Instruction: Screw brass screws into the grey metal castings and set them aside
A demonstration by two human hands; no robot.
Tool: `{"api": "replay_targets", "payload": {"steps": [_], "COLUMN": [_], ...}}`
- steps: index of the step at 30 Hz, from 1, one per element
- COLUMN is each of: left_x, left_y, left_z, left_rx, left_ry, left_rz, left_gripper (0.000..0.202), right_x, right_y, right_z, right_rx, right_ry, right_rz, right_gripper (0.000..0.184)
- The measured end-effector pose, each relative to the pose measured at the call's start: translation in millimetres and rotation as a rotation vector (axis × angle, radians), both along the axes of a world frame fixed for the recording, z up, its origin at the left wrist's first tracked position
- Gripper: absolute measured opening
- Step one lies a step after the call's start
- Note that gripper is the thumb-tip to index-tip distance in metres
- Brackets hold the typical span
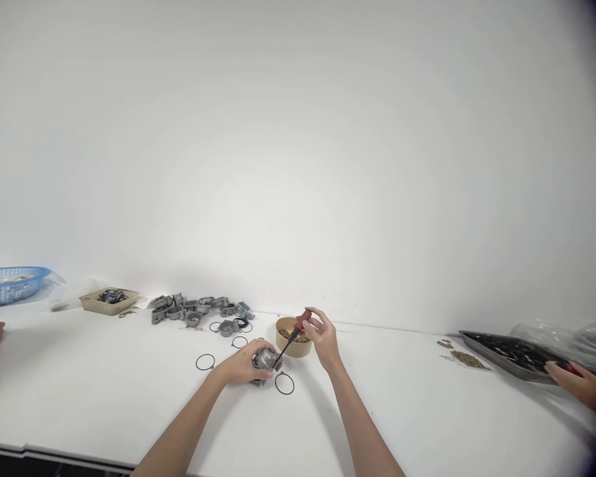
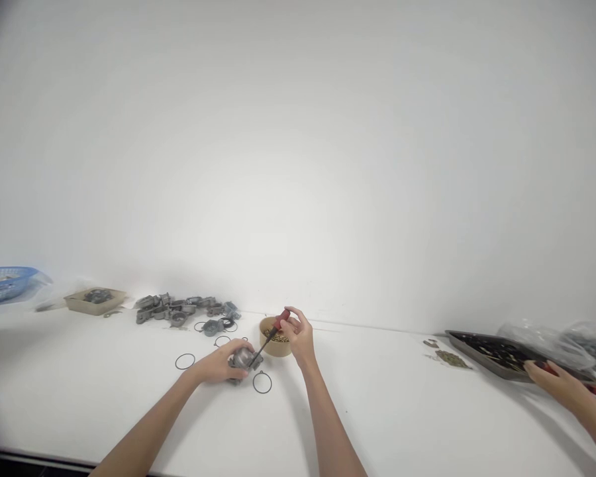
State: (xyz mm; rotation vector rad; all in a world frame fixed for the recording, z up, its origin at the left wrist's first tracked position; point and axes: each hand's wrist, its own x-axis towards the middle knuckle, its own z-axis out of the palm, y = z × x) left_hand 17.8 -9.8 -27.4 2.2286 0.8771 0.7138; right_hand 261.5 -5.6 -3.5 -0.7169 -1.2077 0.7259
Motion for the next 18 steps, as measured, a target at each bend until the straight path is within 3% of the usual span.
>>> {"api": "replay_targets", "payload": {"steps": [3, 9, 18], "left_x": [-0.4, 5.2, 9.8], "left_y": [1.2, 1.0, -1.0], "left_z": [-0.5, -11.1, -12.3], "left_rx": [-0.040, 0.027, 0.086], "left_ry": [-0.022, 0.008, 0.041], "left_rz": [-0.010, 0.147, 0.190], "left_gripper": [0.045, 0.071, 0.064], "right_x": [0.8, 2.6, -2.7], "right_y": [-0.7, -4.7, -5.6], "right_z": [1.6, 5.3, 3.2], "right_rx": [0.015, 0.056, 0.057], "right_ry": [0.025, 0.167, 0.102], "right_rz": [-0.047, -0.214, -0.181], "right_gripper": [0.055, 0.050, 0.050]}}
